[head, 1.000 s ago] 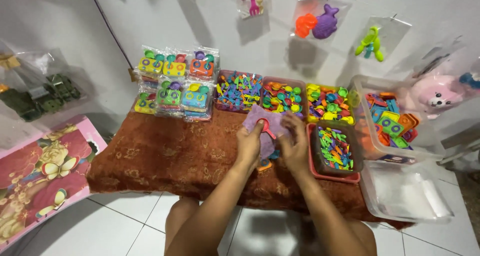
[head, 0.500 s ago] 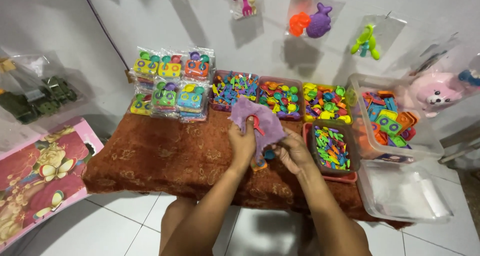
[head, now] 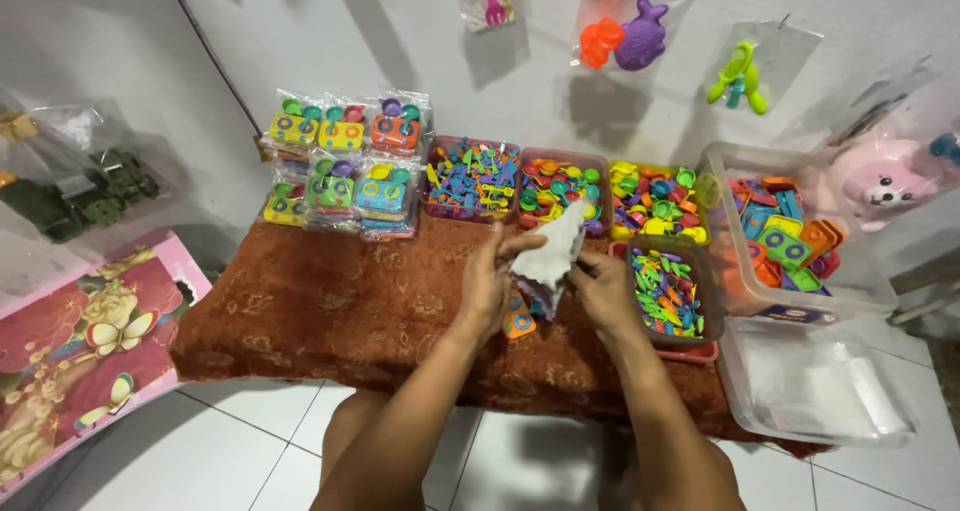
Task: Cleaning and wiping individual plastic toy letters and shapes before sorting them into containers.
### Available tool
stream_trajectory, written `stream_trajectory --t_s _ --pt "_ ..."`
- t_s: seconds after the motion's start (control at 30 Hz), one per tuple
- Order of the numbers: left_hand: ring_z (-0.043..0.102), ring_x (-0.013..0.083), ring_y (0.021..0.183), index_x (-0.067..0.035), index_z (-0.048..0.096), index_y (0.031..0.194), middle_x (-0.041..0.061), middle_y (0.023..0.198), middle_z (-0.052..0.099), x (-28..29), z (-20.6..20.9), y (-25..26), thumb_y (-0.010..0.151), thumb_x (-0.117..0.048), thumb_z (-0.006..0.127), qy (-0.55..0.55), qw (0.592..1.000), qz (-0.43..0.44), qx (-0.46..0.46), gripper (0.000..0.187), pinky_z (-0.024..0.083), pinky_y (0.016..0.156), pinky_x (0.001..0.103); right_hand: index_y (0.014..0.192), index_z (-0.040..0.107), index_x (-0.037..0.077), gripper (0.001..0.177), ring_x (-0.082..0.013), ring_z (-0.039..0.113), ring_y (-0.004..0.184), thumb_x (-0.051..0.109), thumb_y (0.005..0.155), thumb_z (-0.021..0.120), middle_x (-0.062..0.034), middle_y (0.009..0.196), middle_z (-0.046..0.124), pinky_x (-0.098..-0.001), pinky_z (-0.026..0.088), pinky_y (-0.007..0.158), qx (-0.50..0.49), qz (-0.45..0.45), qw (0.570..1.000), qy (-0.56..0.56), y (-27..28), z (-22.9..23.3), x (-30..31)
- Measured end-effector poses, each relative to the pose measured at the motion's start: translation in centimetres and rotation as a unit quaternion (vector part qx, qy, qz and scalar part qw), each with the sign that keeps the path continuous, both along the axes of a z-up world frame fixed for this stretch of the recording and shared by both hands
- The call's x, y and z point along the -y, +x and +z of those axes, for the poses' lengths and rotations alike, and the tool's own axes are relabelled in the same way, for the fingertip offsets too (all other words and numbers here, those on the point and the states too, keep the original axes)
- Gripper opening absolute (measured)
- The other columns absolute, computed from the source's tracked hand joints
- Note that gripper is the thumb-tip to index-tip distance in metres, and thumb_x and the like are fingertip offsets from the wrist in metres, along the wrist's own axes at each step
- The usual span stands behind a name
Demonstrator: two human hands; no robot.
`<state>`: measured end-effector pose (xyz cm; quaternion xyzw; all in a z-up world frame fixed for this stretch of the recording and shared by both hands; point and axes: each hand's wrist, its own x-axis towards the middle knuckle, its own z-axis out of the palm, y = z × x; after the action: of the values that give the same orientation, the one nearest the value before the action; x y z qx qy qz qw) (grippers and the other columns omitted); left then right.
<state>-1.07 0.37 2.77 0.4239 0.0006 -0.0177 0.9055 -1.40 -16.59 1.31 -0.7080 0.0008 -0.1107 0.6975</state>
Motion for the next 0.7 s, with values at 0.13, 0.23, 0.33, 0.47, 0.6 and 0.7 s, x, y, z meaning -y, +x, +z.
stream_trajectory --t_s 0.13,0.23,0.33,0.47,0.6,0.7 --pt "0.074 0.0202 0.084 0.000 0.063 0.126 0.017 0.107 0.075 -0.7 0.9 -0.1 0.083 -0.009 0.081 0.083 0.995 0.023 0.048 0.048 0.062 0.072 0.028 0.102 0.076 0.005 0.026 -0.0080 0.065 0.074 -0.008 0.080 0.073 -0.0019 0.081 0.069 -0.0225 0.057 0.074 0.048 0.012 0.999 -0.006 0.6 -1.1 1.1" --pt "0.074 0.0110 0.079 -0.004 0.072 0.116 0.008 0.095 0.075 -0.4 0.0 0.3 0.076 0.000 0.084 0.122 0.990 0.006 0.068 0.042 0.062 0.067 0.022 0.098 0.077 0.004 0.020 -0.0055 0.062 0.071 -0.008 0.082 0.075 -0.0007 0.075 0.068 -0.0210 0.056 0.071 0.067 0.044 0.997 -0.017 -0.6 1.1 0.4" --pt "0.070 0.0077 0.065 -0.002 0.076 0.105 0.007 0.079 0.072 -0.2 -1.4 1.1 0.081 -0.005 0.083 0.148 0.987 0.037 0.059 0.025 0.057 0.055 0.019 0.094 0.077 0.007 0.007 -0.0033 0.061 0.067 0.002 0.091 0.073 0.0022 0.072 0.066 -0.0181 0.053 0.063 0.045 0.045 0.998 -0.015 -1.8 3.3 -0.7" --pt "0.069 0.0120 0.082 -0.003 0.074 0.114 0.011 0.098 0.074 0.3 -2.0 1.2 0.084 0.004 0.072 0.183 0.977 0.027 0.110 0.030 0.059 0.072 0.026 0.098 0.076 0.006 0.014 -0.0038 0.060 0.067 0.001 0.084 0.078 0.0004 0.075 0.068 -0.0180 0.054 0.065 0.042 0.032 0.997 -0.049 -2.4 4.3 -1.2" --pt "0.067 0.0120 0.078 -0.009 0.076 0.113 0.012 0.098 0.075 0.6 -2.6 1.8 0.080 0.004 0.073 0.222 0.966 0.028 0.129 0.035 0.060 0.069 0.029 0.091 0.075 0.006 0.002 -0.0054 0.054 0.066 0.005 0.089 0.076 0.0007 0.069 0.061 -0.0197 0.048 0.057 0.051 0.011 0.992 -0.111 -2.3 3.2 -0.5" --pt "0.063 0.0179 0.042 -0.006 0.074 0.111 0.016 0.083 0.073 0.9 -5.1 3.1 0.091 0.002 0.060 0.210 0.971 0.022 0.112 0.026 0.054 0.035 0.026 0.082 0.073 0.008 0.017 -0.0070 0.049 0.057 0.015 0.097 0.070 0.0011 0.058 0.056 -0.0216 0.040 0.051 0.064 0.041 0.989 -0.130 -1.7 2.7 -1.0"
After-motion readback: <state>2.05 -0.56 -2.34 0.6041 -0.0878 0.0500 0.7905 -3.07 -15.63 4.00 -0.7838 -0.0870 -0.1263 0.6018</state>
